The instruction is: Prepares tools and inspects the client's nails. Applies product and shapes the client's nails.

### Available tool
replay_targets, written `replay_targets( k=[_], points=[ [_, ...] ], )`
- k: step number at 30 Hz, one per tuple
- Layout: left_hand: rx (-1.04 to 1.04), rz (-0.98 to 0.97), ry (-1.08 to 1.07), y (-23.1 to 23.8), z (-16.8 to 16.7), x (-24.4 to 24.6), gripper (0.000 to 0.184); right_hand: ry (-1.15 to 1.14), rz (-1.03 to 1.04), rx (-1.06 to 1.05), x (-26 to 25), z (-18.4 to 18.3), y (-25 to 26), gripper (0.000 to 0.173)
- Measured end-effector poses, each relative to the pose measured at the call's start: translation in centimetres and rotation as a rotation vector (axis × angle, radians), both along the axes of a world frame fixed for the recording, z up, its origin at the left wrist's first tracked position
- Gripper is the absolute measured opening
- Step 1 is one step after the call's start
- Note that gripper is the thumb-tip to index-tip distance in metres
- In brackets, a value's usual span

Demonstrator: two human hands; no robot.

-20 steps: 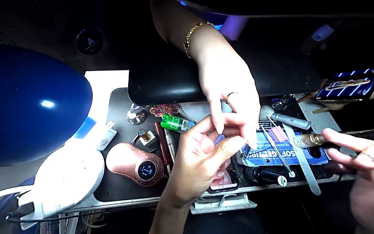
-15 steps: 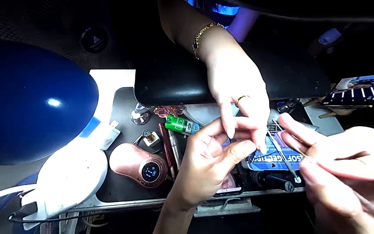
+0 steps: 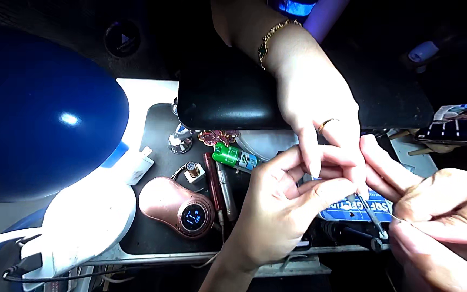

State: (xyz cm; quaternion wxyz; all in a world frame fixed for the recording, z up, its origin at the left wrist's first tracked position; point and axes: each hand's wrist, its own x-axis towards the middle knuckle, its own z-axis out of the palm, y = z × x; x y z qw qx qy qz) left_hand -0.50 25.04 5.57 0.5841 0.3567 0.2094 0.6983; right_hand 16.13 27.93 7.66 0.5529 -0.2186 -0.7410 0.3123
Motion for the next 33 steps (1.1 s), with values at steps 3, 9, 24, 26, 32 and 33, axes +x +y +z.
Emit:
replay_targets(
  k=[3, 9, 24, 26, 32, 33],
  points=[
    [-0.005, -0.009, -0.021, 0.0, 0.2, -0.2, 0.024, 0.029, 0.018, -0.021, 0.0, 0.5, 0.3, 0.013],
    [0.006, -0.016, -0.007, -0.5, -0.4, -0.7, 0.025, 0.093, 0.083, -0.06, -0.1, 0.0, 0.1, 0.01],
    [-0.141, 0.023, -0.076, -1.4, -0.1, 0.0, 0.017, -0.024, 0.135, -0.104, 2.5, -0.5, -1.0, 0.011],
    [-0.15, 0.021, -0.071, -1.4, -0.1, 0.0, 0.017, -0.004, 0.094, -0.065, 2.0, -0.6, -0.9, 0.012],
    [-0.149, 0.052, -0.067, -1.5, -0.2, 0.0, 0.019, 0.05, 0.025, -0.003, 0.8, -1.0, -0.9, 0.019],
    [-0.146, 0.051, -0.059, -1.5, -0.2, 0.0, 0.019, 0.058, 0.032, 0.0, 0.6, -1.2, -0.8, 0.02]
  ],
)
